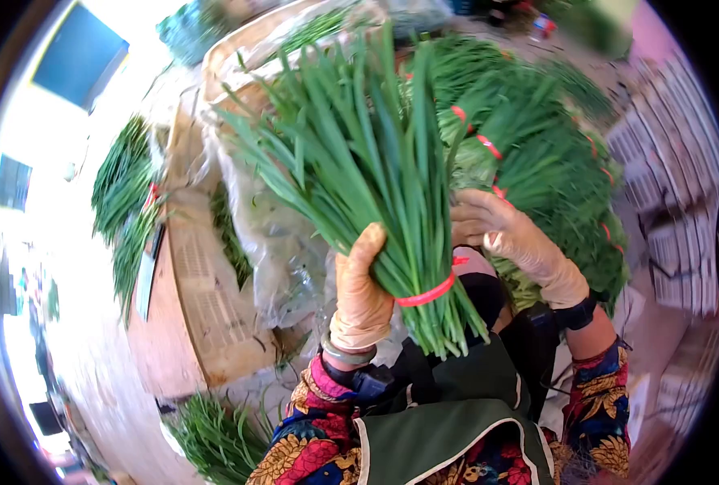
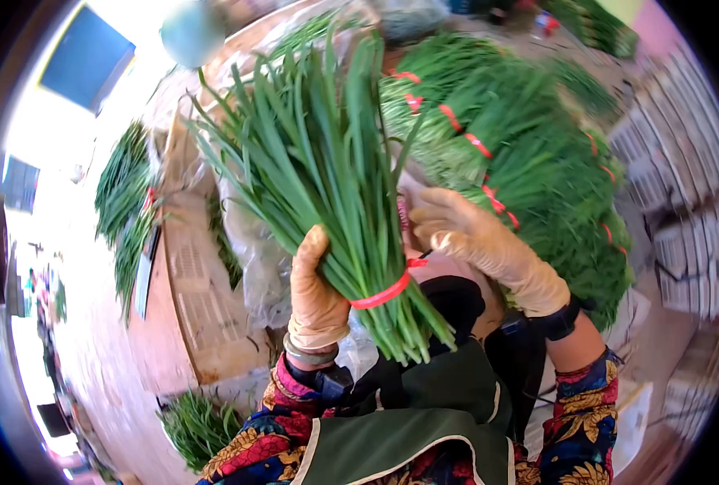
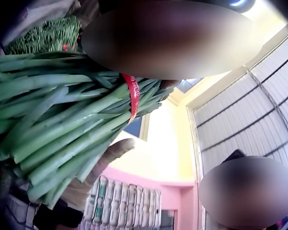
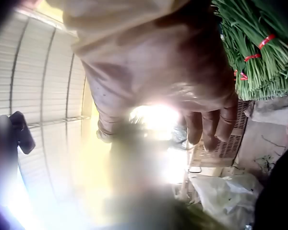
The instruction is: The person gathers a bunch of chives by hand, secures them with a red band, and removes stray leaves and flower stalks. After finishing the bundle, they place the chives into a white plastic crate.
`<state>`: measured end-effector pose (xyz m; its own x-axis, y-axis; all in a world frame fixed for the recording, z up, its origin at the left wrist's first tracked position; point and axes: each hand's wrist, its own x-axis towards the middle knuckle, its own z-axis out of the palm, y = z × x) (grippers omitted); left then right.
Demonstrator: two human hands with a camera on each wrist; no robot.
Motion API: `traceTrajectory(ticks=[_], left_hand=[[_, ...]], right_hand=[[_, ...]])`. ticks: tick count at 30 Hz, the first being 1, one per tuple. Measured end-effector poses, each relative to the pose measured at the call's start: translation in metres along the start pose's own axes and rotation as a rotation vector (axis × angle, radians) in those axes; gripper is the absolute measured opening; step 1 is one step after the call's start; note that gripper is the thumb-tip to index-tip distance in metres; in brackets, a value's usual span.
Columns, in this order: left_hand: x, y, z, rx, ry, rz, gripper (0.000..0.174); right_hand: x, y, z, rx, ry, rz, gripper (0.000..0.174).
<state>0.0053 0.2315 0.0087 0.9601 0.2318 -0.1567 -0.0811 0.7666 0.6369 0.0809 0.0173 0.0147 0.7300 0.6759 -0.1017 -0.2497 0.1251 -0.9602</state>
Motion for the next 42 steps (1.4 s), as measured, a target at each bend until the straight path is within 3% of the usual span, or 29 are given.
traceTrajectory(ticks=[1, 3, 4, 7, 8, 12, 18, 23, 25, 33, 42], left_hand=[[0.000, -0.011, 0.022, 0.049, -0.072, 0.014, 0.043], [-0.008, -0.037, 0.062, 0.147, -0.153, -0.017, 0.044], [-0.016, -0.051, 0.078, 0.169, -0.202, -0.015, 0.045], [-0.042, -0.078, 0.115, 0.135, -0.304, -0.093, 0.041], [-0.049, -0.083, 0.125, 0.126, -0.341, -0.117, 0.040], [-0.081, -0.122, 0.154, 0.066, -0.487, -0.219, 0.039], [-0.142, -0.173, 0.202, -0.007, -0.650, -0.356, 0.033], [-0.178, -0.210, 0.229, 0.146, -0.748, -0.340, 0.036], [-0.183, -0.229, 0.233, 0.207, -0.709, -0.362, 0.036], [-0.197, -0.272, 0.205, 0.043, -0.567, -0.667, 0.034], [-0.195, -0.281, 0.188, 0.044, -0.624, -0.817, 0.033]], right_hand=[[-0.013, -0.013, 0.011, 0.089, 0.020, 0.007, 0.103], [-0.041, -0.025, 0.021, -0.032, 0.125, -0.163, 0.097], [-0.058, -0.028, 0.027, -0.054, 0.225, -0.242, 0.081], [-0.108, -0.022, 0.010, 0.087, 0.523, -0.201, 0.059], [-0.125, -0.022, 0.011, 0.092, 0.626, -0.299, 0.042], [-0.201, -0.020, -0.002, 0.131, 0.778, -0.405, 0.036], [-0.301, -0.040, 0.003, -0.020, 1.082, -0.392, 0.042], [-0.363, -0.029, 0.000, -0.482, 1.299, -0.324, 0.059], [-0.381, -0.026, 0.004, -0.577, 1.354, -0.251, 0.061], [-0.421, 0.001, 0.006, -0.163, 1.336, -0.227, 0.049], [-0.424, 0.025, 0.008, -0.135, 1.341, -0.200, 0.046]])
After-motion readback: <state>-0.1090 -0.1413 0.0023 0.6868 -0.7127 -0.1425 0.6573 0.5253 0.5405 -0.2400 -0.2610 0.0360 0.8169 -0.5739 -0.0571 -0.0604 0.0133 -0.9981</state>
